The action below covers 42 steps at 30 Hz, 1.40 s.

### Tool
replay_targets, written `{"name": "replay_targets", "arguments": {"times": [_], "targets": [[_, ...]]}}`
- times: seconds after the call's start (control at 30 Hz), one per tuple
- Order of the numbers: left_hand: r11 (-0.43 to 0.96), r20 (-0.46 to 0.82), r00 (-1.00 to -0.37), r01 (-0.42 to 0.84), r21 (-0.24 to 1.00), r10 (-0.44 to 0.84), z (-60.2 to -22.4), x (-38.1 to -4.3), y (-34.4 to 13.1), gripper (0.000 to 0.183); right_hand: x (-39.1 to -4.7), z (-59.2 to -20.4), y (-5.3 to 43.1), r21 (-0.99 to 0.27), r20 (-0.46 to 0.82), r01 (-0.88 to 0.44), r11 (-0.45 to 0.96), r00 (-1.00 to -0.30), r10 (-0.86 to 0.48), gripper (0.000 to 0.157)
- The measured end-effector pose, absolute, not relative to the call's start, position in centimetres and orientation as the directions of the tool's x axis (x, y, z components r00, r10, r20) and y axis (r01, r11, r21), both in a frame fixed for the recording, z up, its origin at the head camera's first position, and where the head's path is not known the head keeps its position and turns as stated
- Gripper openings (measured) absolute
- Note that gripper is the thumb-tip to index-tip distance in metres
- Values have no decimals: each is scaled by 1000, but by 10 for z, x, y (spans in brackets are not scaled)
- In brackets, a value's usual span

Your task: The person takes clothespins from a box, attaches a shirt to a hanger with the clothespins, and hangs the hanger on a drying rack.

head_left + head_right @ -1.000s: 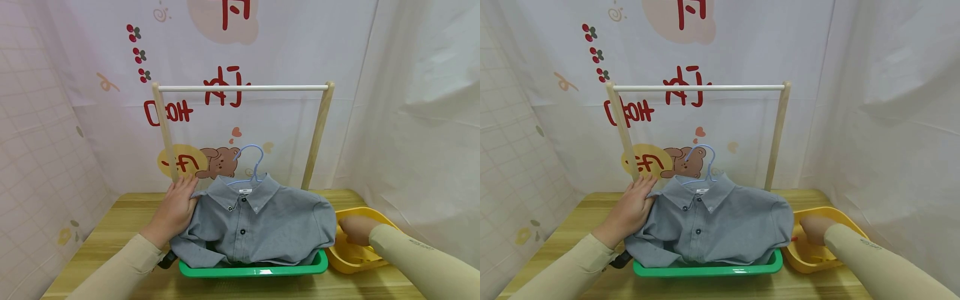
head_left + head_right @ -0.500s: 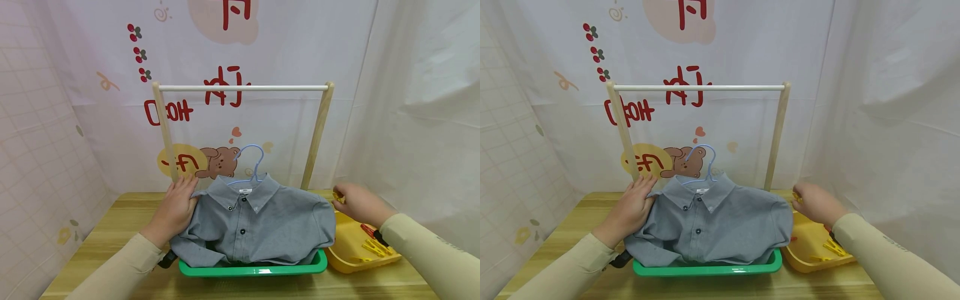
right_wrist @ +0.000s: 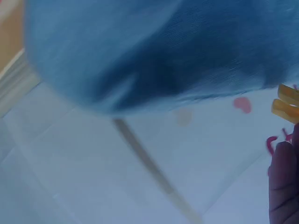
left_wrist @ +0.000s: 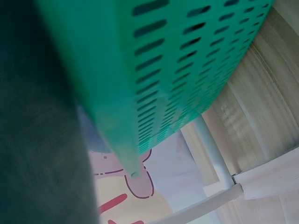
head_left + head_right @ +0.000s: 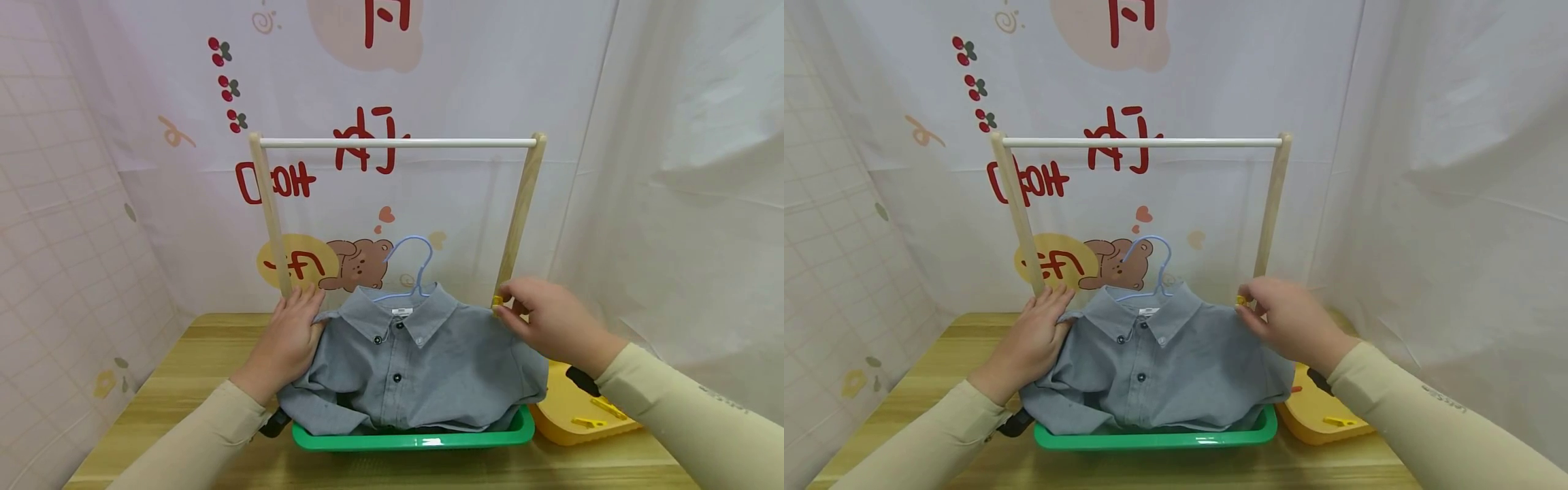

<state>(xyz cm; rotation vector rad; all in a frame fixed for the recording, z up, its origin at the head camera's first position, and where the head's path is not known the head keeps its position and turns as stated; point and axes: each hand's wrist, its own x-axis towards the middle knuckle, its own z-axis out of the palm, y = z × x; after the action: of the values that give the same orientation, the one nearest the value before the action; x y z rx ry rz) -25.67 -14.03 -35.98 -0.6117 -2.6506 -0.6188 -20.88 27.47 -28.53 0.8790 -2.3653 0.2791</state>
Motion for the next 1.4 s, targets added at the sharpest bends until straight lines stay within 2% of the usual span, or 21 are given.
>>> {"name": "replay_targets", "arguments": {"times": [0.13,0.23,0.3,0.47,0.6,1.0,1.4], "targets": [[810,420,-846,480,336,327,-360,-257,-139,54,-203,-284,257,27,662,-744,668,-487,-570,10],[811,420,-846,480,335,328,-360,-257,-138,54,-200,-284,240,16,690,-788,615,-437,-577,2],[811,421,-846,480,333,328,-360,-257,-137,54,-199,-282,227,6,699,-807,591,-419,-579,3],[813,421,-844,482,327,331,-361,-257,-137,54,-197,-277,190,-54,683,-835,548,-431,-590,11],[814,420,-844,482,323,333,-361,-257,-137,54,-198,-274,162,-100,672,-850,518,-441,-595,7],[816,414,-849,476,328,329,-361,-256,-137,53,-222,-278,100,-94,661,-848,521,-444,-604,4],[817,415,-847,478,323,332,-360,-254,-135,53,-242,-288,71,-40,639,-836,547,-443,-629,5]]}}
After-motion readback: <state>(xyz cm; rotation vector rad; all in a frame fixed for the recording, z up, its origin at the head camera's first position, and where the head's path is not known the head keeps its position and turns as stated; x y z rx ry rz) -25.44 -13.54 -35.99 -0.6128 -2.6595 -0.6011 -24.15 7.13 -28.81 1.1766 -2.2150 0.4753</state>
